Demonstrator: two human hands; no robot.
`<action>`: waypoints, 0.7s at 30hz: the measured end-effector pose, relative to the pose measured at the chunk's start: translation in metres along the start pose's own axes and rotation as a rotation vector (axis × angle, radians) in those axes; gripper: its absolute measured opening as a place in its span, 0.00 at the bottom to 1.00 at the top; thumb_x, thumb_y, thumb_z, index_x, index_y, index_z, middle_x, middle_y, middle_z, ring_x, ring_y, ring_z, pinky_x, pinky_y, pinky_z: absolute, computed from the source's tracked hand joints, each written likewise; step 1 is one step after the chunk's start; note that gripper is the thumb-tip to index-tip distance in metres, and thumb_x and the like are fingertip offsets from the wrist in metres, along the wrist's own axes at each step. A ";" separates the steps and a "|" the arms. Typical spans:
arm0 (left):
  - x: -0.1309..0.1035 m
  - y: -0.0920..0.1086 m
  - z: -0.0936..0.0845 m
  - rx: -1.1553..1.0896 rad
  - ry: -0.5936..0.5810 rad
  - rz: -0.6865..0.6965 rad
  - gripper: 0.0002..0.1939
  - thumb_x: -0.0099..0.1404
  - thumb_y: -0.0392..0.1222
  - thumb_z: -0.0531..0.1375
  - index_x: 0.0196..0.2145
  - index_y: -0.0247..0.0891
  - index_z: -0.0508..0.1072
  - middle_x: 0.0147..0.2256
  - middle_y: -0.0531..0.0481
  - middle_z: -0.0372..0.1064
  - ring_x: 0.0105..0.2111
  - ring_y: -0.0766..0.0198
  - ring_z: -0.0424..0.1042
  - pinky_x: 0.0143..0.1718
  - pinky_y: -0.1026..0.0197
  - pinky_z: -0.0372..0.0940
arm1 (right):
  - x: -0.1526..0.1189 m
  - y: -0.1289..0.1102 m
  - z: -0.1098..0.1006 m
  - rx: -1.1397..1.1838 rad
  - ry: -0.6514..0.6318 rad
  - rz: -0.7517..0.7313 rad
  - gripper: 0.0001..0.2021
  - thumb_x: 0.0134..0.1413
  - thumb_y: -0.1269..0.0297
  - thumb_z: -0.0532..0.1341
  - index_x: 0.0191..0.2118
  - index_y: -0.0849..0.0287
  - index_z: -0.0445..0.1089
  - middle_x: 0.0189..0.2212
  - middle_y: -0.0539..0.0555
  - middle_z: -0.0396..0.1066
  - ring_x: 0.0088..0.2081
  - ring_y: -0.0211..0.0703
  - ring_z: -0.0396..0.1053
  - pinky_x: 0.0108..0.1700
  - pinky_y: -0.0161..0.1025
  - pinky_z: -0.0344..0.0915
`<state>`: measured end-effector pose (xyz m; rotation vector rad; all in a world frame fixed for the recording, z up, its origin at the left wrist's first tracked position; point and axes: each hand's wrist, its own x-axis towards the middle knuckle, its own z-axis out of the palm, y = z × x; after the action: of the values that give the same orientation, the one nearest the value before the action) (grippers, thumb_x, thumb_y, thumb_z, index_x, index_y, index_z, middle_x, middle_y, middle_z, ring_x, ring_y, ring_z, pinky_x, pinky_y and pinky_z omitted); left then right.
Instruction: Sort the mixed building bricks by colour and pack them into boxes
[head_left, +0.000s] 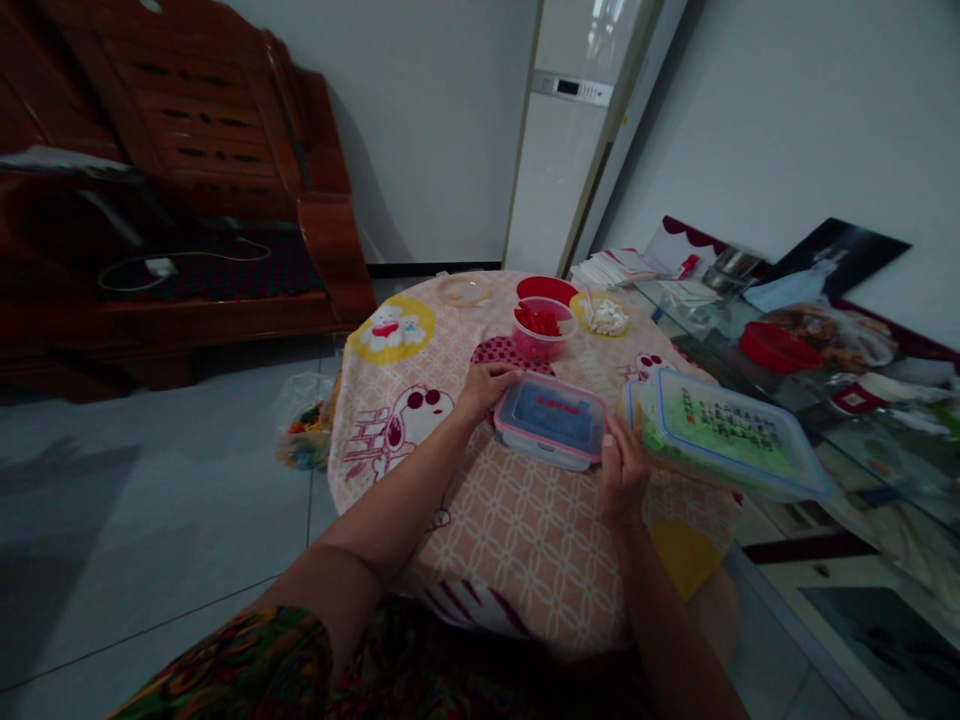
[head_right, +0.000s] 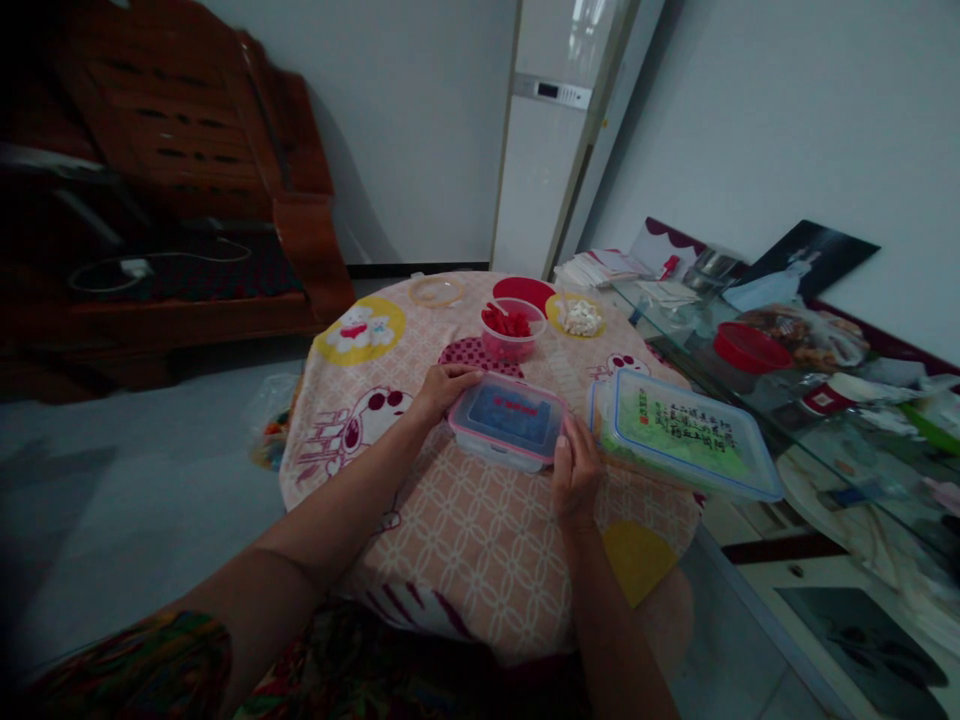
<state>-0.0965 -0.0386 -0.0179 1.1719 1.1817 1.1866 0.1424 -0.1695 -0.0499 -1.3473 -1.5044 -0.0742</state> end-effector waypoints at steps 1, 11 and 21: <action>0.001 -0.001 0.000 0.005 0.009 0.019 0.17 0.54 0.47 0.69 0.38 0.32 0.84 0.31 0.46 0.80 0.27 0.63 0.73 0.31 0.61 0.69 | 0.000 0.000 0.000 0.005 -0.001 0.004 0.23 0.69 0.58 0.51 0.58 0.62 0.75 0.56 0.65 0.75 0.59 0.55 0.72 0.62 0.59 0.67; 0.002 -0.008 0.003 0.185 0.042 0.134 0.16 0.57 0.47 0.67 0.40 0.35 0.85 0.34 0.44 0.82 0.34 0.58 0.77 0.37 0.60 0.71 | 0.000 0.001 0.001 0.034 0.002 0.030 0.23 0.68 0.59 0.50 0.57 0.61 0.76 0.56 0.64 0.76 0.59 0.54 0.73 0.63 0.60 0.67; 0.008 0.020 -0.006 0.614 -0.250 0.656 0.18 0.62 0.32 0.60 0.47 0.41 0.83 0.53 0.44 0.78 0.56 0.54 0.73 0.63 0.50 0.63 | -0.001 -0.001 0.008 -0.022 0.036 -0.042 0.23 0.70 0.60 0.49 0.57 0.63 0.75 0.58 0.66 0.73 0.61 0.54 0.71 0.63 0.60 0.67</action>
<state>-0.1026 -0.0301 0.0016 2.2274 1.0205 1.1102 0.1362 -0.1656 -0.0535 -1.3252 -1.5056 -0.1422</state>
